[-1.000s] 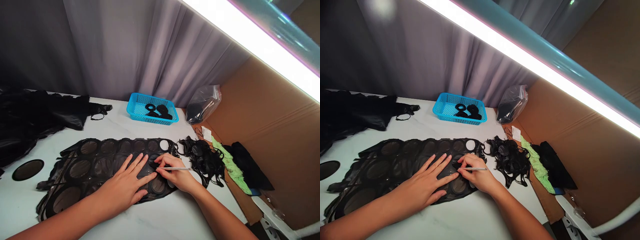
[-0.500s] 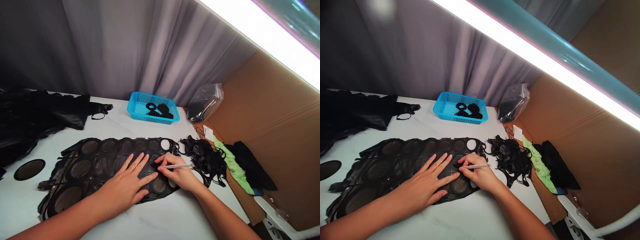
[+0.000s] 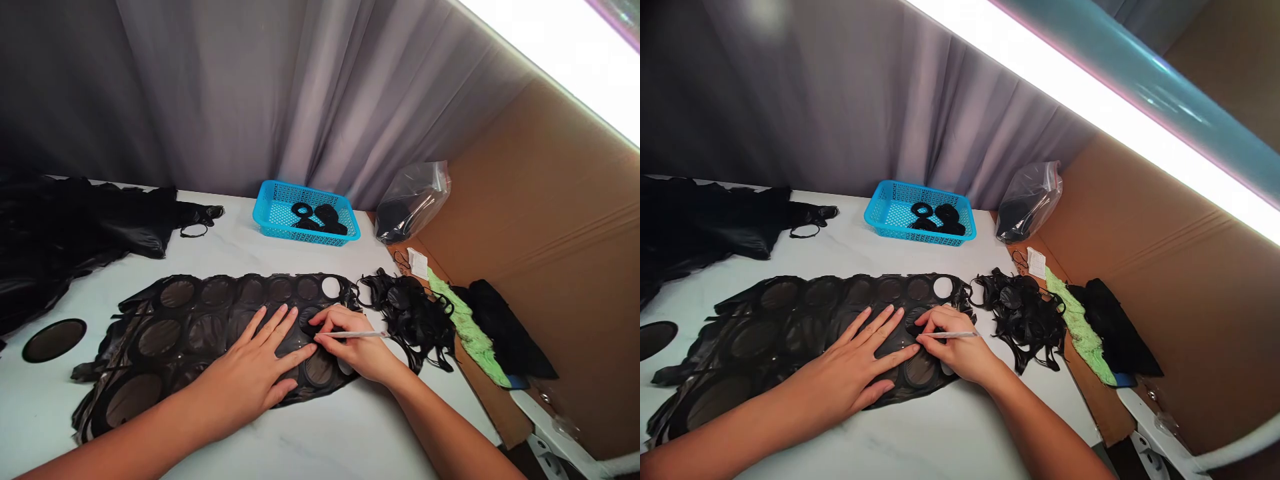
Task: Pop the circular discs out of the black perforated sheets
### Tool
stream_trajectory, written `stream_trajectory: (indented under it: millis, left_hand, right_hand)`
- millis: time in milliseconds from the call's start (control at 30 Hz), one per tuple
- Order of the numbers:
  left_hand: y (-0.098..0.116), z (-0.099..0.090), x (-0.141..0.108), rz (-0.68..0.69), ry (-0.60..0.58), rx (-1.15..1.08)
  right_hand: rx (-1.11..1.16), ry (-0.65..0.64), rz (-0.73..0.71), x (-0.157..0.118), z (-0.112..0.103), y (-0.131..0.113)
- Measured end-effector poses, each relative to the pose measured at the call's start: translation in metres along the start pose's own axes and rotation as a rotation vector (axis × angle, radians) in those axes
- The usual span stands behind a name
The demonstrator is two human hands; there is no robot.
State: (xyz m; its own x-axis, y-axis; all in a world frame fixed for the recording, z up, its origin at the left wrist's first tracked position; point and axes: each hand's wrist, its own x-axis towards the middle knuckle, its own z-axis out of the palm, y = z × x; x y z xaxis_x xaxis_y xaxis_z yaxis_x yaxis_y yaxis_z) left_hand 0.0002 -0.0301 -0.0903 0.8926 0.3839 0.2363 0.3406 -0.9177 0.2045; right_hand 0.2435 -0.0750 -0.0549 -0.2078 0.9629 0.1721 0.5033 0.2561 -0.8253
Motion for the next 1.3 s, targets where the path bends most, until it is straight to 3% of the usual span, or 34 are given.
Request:
stream_trajectory:
  millis: [133, 267, 333, 467, 567, 633, 767, 933, 1067, 1133, 1200, 1300]
  left_hand:
    - [0.0, -0.001, 0.002, 0.003, -0.024, 0.025]
    - [0.0, -0.003, 0.003, 0.01, -0.031, 0.04]
    - [0.0, -0.002, 0.002, 0.01, -0.02, 0.037]
    - [-0.001, -0.001, 0.001, 0.013, 0.002, 0.032]
    - [-0.002, 0.0, 0.001, 0.015, 0.013, 0.035]
    - [-0.002, 0.0, 0.001, 0.015, 0.014, 0.041]
    - [-0.002, 0.0, 0.002, 0.013, 0.006, 0.048]
    - [0.0, -0.007, 0.005, 0.064, -0.064, 0.016]
    - [0.004, -0.029, 0.013, 0.189, -0.197, -0.076]
    - [0.008, -0.047, 0.017, 0.301, -0.257, -0.113]
    - [0.011, -0.064, 0.016, 0.349, -0.245, -0.115]
    - [0.005, -0.084, -0.007, 0.218, -0.132, -0.065]
  right_hand:
    - [-0.164, -0.023, -0.101, -0.003, 0.003, 0.0]
    - [-0.541, -0.092, -0.295, -0.007, 0.012, 0.005]
    - [-0.663, -0.024, -0.329, -0.005, 0.01, 0.01]
    - [-0.724, 0.384, -0.044, 0.0, -0.02, 0.021]
    - [-0.616, 0.622, 0.204, -0.003, -0.047, 0.024]
    - [-0.451, 0.678, 0.278, -0.006, -0.056, 0.023]
    - [-0.163, 0.634, 0.307, -0.011, -0.059, 0.016]
    - [-0.269, 0.815, 0.41, -0.028, -0.091, 0.023]
    - [-0.57, 0.812, 0.459, -0.045, -0.119, 0.035]
    - [-0.688, 0.867, 0.398, -0.048, -0.118, 0.032]
    - [-0.642, 0.866, 0.356, -0.05, -0.108, 0.021]
    - [-0.381, 0.566, 0.304, -0.059, -0.082, 0.003]
